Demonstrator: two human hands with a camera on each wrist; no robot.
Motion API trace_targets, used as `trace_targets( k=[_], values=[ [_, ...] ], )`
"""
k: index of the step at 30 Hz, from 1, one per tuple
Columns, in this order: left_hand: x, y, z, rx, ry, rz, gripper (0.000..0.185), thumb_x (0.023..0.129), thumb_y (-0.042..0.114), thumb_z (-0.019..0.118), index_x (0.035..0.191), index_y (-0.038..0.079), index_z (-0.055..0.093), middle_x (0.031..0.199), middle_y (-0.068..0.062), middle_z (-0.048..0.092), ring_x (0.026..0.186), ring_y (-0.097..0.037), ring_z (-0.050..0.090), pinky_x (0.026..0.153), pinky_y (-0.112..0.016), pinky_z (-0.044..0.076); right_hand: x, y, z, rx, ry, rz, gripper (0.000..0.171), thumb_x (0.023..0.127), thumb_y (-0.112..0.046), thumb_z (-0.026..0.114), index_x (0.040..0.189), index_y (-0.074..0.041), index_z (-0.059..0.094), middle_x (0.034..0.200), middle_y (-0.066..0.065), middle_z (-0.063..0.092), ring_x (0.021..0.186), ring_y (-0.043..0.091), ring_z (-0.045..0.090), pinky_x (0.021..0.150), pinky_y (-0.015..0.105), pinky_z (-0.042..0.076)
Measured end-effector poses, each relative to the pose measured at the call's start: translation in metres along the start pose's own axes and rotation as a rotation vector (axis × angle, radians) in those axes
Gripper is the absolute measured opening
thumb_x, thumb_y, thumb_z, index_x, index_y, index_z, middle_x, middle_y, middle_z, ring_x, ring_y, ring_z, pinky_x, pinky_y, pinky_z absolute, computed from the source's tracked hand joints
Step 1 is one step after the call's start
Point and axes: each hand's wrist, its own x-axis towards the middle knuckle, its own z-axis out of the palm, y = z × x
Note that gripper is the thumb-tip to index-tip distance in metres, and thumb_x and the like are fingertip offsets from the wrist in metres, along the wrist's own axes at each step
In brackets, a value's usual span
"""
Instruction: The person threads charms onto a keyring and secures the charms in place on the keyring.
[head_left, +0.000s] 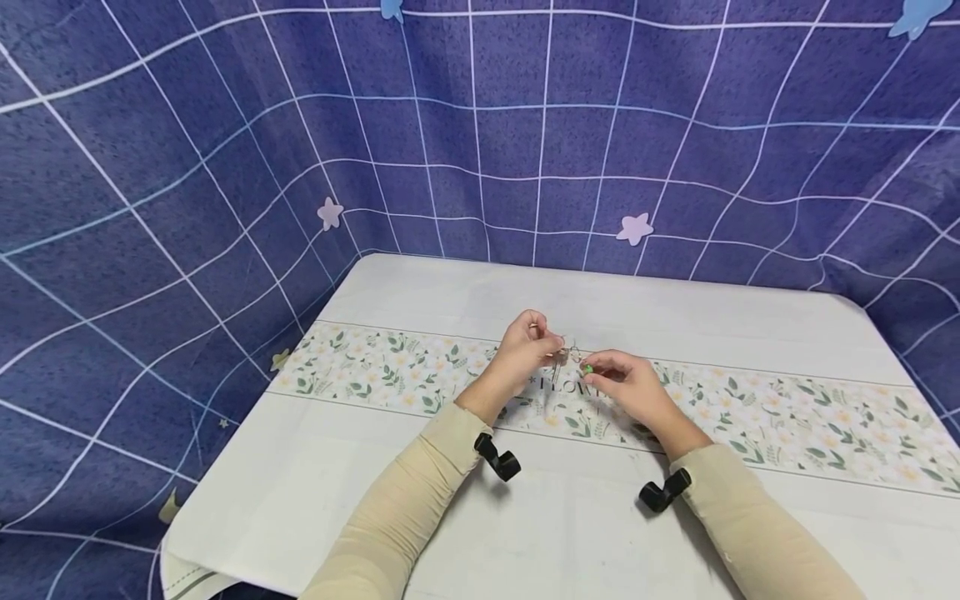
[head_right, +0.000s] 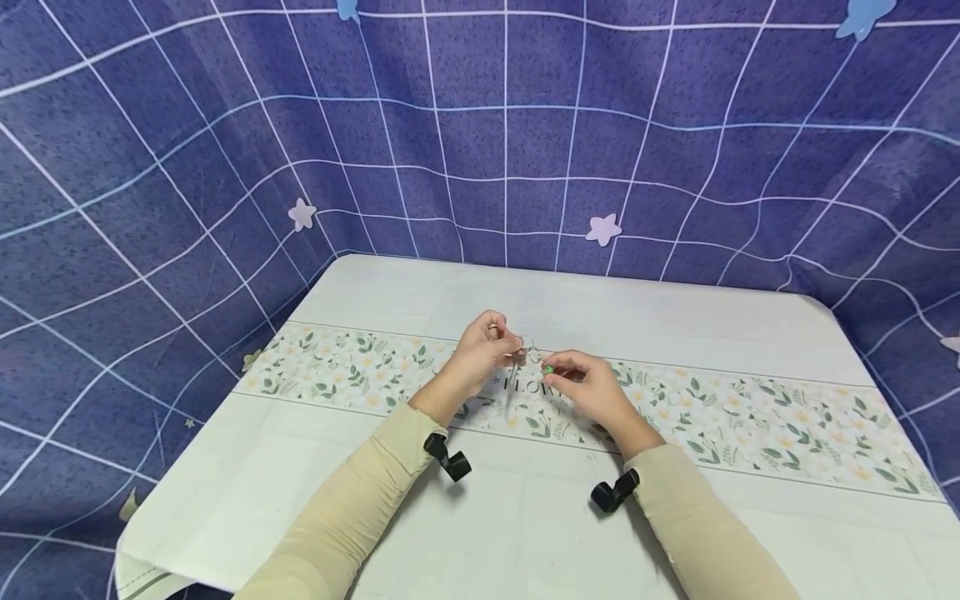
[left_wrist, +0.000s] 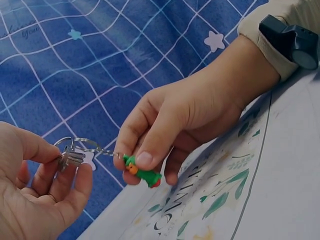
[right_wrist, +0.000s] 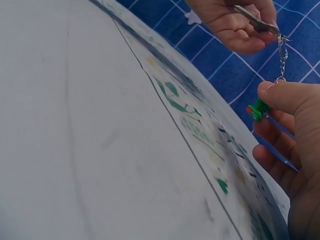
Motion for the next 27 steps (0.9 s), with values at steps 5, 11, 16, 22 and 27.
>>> trace_targets(
  k=[5,11,16,22,27],
  values=[
    [0.0,-0.002,-0.002,0.011,-0.006,-0.018,0.03,0.094,-0.01,0.059,0.093,0.012,0.039,0.082,-0.005,0.059,0.071,-0.015,0.065,0.062,-0.025,0.051,0.0,0.0,-0.007,-0.01,0.021,-0.011,0.022,0.091,-0.01,0.076,0.112,-0.002,0.072,0.104,0.015,0.074,0.083,0.011,0.067,0.074,0.021,0.055],
    [0.001,-0.009,-0.003,-0.013,-0.016,-0.054,0.031,0.093,-0.011,0.059,0.093,0.012,0.038,0.082,-0.006,0.06,0.069,-0.017,0.065,0.062,-0.027,0.053,0.0,-0.003,-0.018,-0.063,0.058,-0.023,0.022,0.092,-0.013,0.075,0.113,-0.006,0.073,0.103,0.013,0.074,0.084,0.014,0.066,0.072,0.021,0.054],
    [0.0,-0.013,-0.004,-0.037,-0.054,-0.072,0.031,0.093,-0.012,0.056,0.094,0.012,0.037,0.082,-0.008,0.06,0.068,-0.019,0.065,0.068,-0.033,0.058,0.004,-0.01,-0.028,-0.103,0.06,-0.034,0.021,0.092,-0.011,0.075,0.112,-0.004,0.072,0.103,0.014,0.075,0.086,0.013,0.067,0.074,0.021,0.055],
    [-0.001,-0.014,-0.005,-0.042,-0.083,-0.087,0.031,0.094,-0.011,0.057,0.094,0.012,0.037,0.082,-0.006,0.06,0.069,-0.017,0.067,0.069,-0.033,0.058,0.012,-0.022,-0.041,-0.146,0.04,-0.09,0.019,0.092,-0.007,0.075,0.11,-0.004,0.074,0.099,0.013,0.074,0.084,0.012,0.065,0.073,0.022,0.054],
    [0.0,-0.016,-0.005,-0.064,-0.098,-0.087,0.029,0.094,-0.012,0.057,0.096,0.011,0.038,0.083,-0.007,0.06,0.071,-0.017,0.067,0.071,-0.033,0.058,0.018,-0.033,-0.049,-0.193,0.013,-0.156,0.017,0.09,-0.003,0.075,0.108,-0.003,0.075,0.098,0.012,0.074,0.081,0.007,0.061,0.074,0.021,0.053]
  ],
)
